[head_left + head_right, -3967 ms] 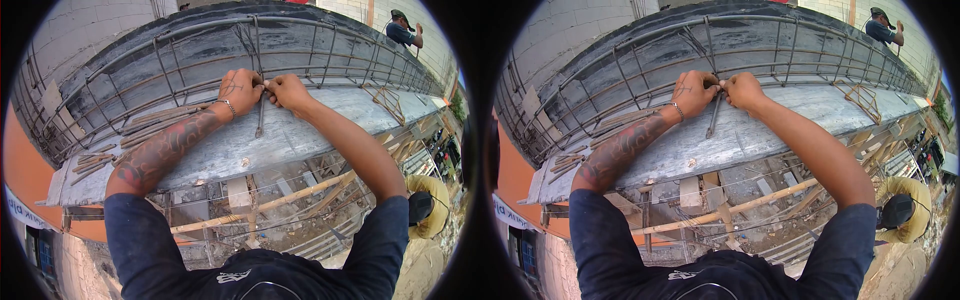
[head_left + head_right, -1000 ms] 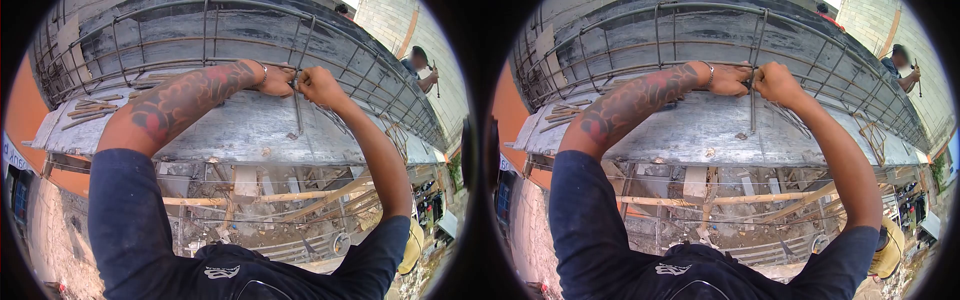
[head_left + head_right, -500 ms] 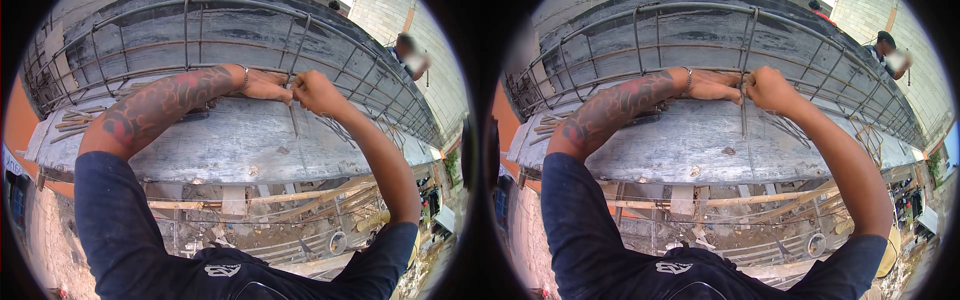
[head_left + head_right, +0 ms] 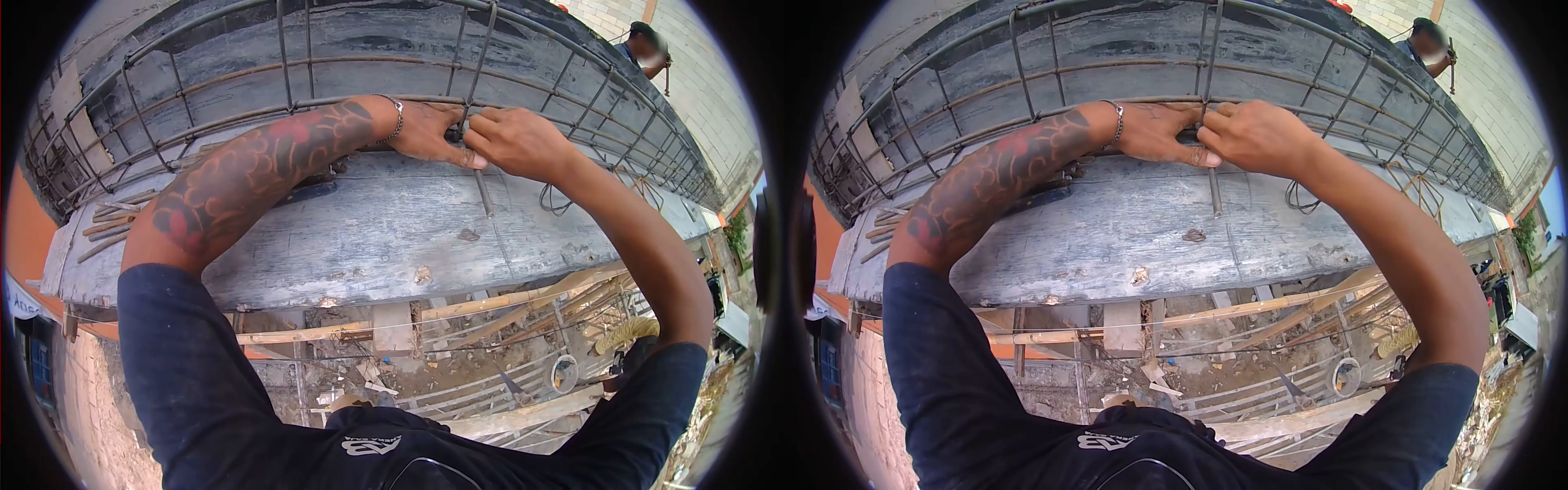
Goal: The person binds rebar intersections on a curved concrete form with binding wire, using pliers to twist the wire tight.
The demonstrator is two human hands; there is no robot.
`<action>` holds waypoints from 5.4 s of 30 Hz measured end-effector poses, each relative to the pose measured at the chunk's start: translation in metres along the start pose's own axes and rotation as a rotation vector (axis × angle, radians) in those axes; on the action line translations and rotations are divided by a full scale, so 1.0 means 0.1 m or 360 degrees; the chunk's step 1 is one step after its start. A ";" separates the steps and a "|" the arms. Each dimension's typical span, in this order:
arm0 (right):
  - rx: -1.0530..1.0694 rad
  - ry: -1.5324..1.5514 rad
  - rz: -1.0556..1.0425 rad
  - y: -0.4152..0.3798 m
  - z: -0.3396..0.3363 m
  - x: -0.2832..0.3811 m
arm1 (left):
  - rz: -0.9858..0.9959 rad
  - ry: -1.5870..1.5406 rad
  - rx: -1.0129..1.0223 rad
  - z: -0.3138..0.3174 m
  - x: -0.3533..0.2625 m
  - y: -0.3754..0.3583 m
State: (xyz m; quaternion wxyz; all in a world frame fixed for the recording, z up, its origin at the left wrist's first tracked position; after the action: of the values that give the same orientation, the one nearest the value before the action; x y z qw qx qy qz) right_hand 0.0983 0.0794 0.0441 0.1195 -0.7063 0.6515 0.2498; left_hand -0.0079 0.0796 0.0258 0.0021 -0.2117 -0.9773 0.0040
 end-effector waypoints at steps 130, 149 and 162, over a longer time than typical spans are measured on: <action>0.0856 0.1198 0.1677 -0.62 -1.22 -0.52 | -0.0065 0.0016 -0.0062 0.12 0.05 0.01; 0.1066 0.0117 0.1606 -0.50 -1.13 -0.50 | -0.0033 0.0008 -0.0086 0.11 0.05 0.02; 0.0500 -0.1198 0.0951 -0.15 -1.35 0.23 | -0.0003 0.0186 -0.0014 0.09 0.01 0.05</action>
State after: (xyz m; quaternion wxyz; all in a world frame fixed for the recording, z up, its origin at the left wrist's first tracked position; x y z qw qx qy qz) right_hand 0.1402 -0.0047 0.1441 0.3742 -0.3235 0.7666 0.4094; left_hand -0.0066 0.0845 0.0171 0.0582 -0.2107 -0.9757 -0.0125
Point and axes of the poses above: each hand's wrist, its own y-axis towards the middle knuckle, its own z-axis out of the palm, x = y × z, the point moved 6 cm from there along y, towards the middle knuckle, and after that the axes turned 12 degrees about y, right-handed, at the moved point
